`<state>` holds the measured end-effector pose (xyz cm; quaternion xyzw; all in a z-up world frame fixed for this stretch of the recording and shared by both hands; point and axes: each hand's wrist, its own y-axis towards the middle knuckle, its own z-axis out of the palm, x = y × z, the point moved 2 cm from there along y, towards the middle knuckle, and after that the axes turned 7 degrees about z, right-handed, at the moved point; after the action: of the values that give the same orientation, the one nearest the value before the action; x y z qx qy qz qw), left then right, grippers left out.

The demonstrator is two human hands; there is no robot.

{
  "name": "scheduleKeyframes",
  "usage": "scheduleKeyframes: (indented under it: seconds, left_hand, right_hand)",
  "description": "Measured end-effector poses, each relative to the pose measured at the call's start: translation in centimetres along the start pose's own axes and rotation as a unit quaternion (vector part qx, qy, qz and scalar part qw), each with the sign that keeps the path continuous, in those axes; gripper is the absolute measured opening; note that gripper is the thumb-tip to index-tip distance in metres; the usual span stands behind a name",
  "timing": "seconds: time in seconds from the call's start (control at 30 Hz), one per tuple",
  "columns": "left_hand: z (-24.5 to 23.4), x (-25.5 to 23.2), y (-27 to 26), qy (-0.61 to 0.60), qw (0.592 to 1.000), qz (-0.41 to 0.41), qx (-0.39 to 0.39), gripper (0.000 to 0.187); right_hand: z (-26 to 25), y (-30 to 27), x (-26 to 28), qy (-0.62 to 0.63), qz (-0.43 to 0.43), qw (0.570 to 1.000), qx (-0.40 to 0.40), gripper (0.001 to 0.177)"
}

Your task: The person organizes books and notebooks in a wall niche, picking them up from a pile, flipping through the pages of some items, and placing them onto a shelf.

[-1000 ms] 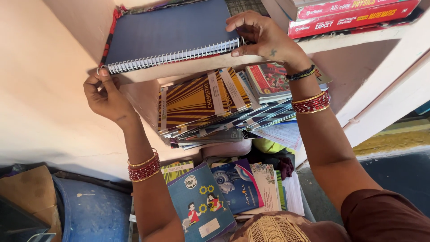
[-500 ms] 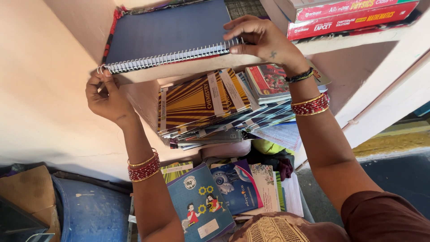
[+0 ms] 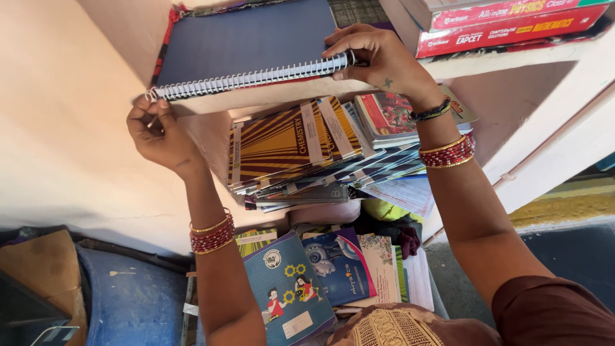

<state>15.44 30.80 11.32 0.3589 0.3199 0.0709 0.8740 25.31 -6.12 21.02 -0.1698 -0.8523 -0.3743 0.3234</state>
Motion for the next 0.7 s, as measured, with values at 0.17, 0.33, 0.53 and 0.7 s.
scheduleKeyframes:
  seconds: [0.17, 0.33, 0.53, 0.7]
  left_hand:
    - [-0.2, 0.5, 0.2, 0.024, 1.000, -0.003, 0.009, 0.014]
    - [-0.8, 1.2, 0.3, 0.030, 0.999, 0.005, 0.020, 0.016]
    - [-0.6, 1.3, 0.3, 0.043, 0.999, 0.007, 0.015, 0.017]
    - [-0.9, 1.3, 0.6, -0.009, 0.999, -0.034, 0.011, 0.018]
  right_hand:
    - [0.0, 0.1, 0.0, -0.028, -0.006, 1.000, -0.002, 0.036]
    - [-0.3, 0.1, 0.4, -0.032, 0.012, 0.999, 0.010, 0.035]
    - [-0.3, 0.2, 0.5, -0.041, 0.034, 0.999, 0.010, 0.034]
    - [-0.8, 0.5, -0.1, -0.049, 0.027, 0.998, 0.016, 0.036]
